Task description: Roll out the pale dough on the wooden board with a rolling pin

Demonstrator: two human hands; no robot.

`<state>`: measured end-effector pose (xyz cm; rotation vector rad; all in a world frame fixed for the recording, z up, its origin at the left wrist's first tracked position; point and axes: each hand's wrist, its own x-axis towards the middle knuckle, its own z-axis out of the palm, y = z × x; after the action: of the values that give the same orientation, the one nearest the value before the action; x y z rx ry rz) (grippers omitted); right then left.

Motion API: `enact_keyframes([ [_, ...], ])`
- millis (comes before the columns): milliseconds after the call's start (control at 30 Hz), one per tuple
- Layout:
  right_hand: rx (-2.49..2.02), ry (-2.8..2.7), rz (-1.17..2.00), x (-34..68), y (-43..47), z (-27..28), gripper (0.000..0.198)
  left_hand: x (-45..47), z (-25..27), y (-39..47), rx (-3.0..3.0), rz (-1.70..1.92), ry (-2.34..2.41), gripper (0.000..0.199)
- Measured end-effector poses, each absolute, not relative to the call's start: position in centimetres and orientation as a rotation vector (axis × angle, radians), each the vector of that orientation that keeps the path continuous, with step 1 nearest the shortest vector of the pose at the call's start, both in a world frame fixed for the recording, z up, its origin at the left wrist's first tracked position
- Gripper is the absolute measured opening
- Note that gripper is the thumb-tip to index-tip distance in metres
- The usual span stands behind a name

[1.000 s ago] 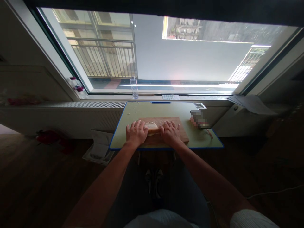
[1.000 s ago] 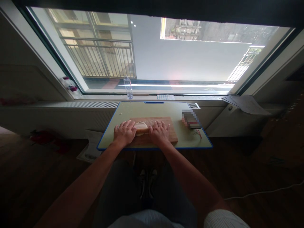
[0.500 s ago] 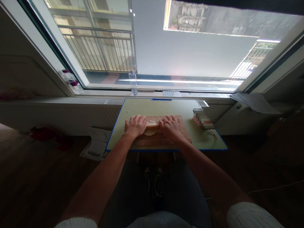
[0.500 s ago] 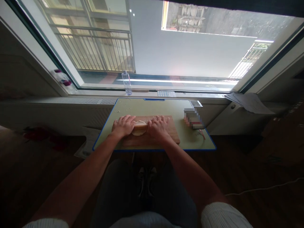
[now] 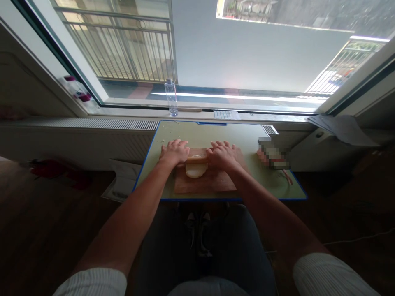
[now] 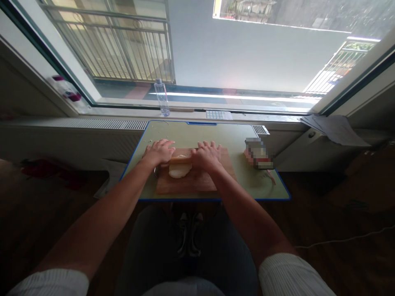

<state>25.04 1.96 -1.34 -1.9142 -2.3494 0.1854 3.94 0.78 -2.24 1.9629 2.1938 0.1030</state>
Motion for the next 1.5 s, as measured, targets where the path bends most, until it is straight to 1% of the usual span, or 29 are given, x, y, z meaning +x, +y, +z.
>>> enact_keyframes([
  [300, -1.929, -2.375, 0.25, 24.9, 3.7, -1.6, 0.056, 3.7, -2.2, 2.2, 1.994, 0.12, 2.233, 0.055],
  [667, -1.909, -2.356, 0.178, 25.1, 1.5, -1.4, 0.054, 4.0, -2.0, 0.6, 2.035, 0.17, 2.218, 0.055],
  [900, -1.848, -2.34, 0.018, 25.5, -1.3, -1.9, 0.047, 4.4, -1.9, -1.3, 2.02, 0.162, 2.217, 0.054],
  [1200, -1.798, -2.323, -0.006, 25.8, -4.5, -1.6, 0.052, 4.8, -2.3, -4.0, 2.065, 0.221, 2.257, 0.053],
  [1333, -1.827, -2.315, 0.037, 25.9, -5.6, -1.8, 0.052, 5.1, -2.3, -5.2, 2.07, 0.239, 2.276, 0.052],
  [1500, -1.859, -2.29, 0.093, 26.1, -6.5, -2.4, 0.058, 5.3, -2.5, -6.5, 2.098, 0.285, 2.285, 0.052],
])
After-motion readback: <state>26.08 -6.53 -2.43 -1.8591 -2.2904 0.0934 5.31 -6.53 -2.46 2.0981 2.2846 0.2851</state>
